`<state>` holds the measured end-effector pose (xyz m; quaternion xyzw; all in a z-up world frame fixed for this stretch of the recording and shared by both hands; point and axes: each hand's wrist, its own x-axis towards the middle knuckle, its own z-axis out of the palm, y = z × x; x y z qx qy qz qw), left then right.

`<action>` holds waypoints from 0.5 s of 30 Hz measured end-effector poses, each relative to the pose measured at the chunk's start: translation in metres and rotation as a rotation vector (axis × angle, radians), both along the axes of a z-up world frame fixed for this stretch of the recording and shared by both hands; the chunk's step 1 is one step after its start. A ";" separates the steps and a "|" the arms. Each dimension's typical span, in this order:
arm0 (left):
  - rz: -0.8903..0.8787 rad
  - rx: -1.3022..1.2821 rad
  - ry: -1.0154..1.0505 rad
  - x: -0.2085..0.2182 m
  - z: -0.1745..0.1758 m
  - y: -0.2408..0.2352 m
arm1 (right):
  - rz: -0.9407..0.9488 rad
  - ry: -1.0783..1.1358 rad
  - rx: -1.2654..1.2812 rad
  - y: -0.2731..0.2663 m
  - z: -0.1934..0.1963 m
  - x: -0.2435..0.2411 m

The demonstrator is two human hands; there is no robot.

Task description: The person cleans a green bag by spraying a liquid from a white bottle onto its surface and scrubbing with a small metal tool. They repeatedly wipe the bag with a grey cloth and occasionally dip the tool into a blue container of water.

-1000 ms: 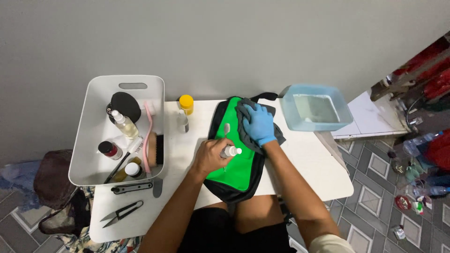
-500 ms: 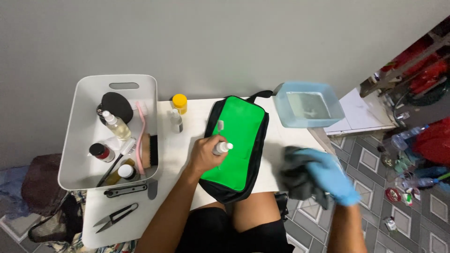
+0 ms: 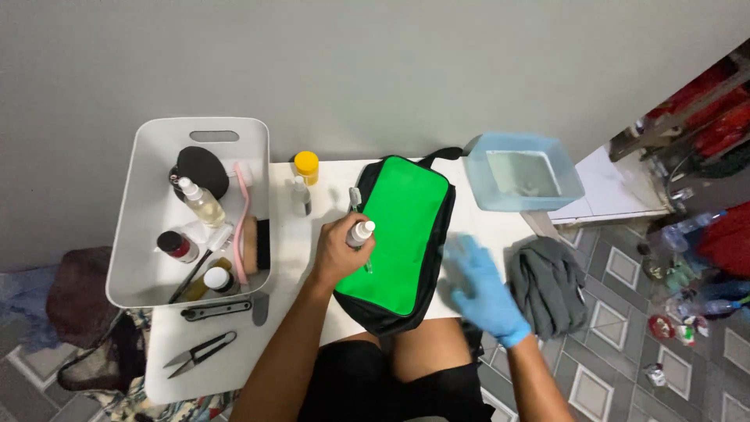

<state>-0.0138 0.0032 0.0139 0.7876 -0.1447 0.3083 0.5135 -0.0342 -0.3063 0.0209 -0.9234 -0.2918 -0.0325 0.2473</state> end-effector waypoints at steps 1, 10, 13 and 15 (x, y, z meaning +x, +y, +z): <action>0.001 0.009 0.002 -0.005 0.000 0.000 | 0.001 0.002 0.009 0.014 -0.004 -0.010; -0.102 -0.045 0.102 -0.008 0.025 0.001 | 0.041 0.174 0.222 0.091 0.036 -0.043; -0.208 -0.099 0.129 -0.011 0.022 -0.009 | -0.145 0.299 0.330 0.103 0.009 -0.033; -0.275 -0.088 0.124 -0.008 0.015 -0.012 | -0.222 0.373 0.408 0.114 -0.025 -0.020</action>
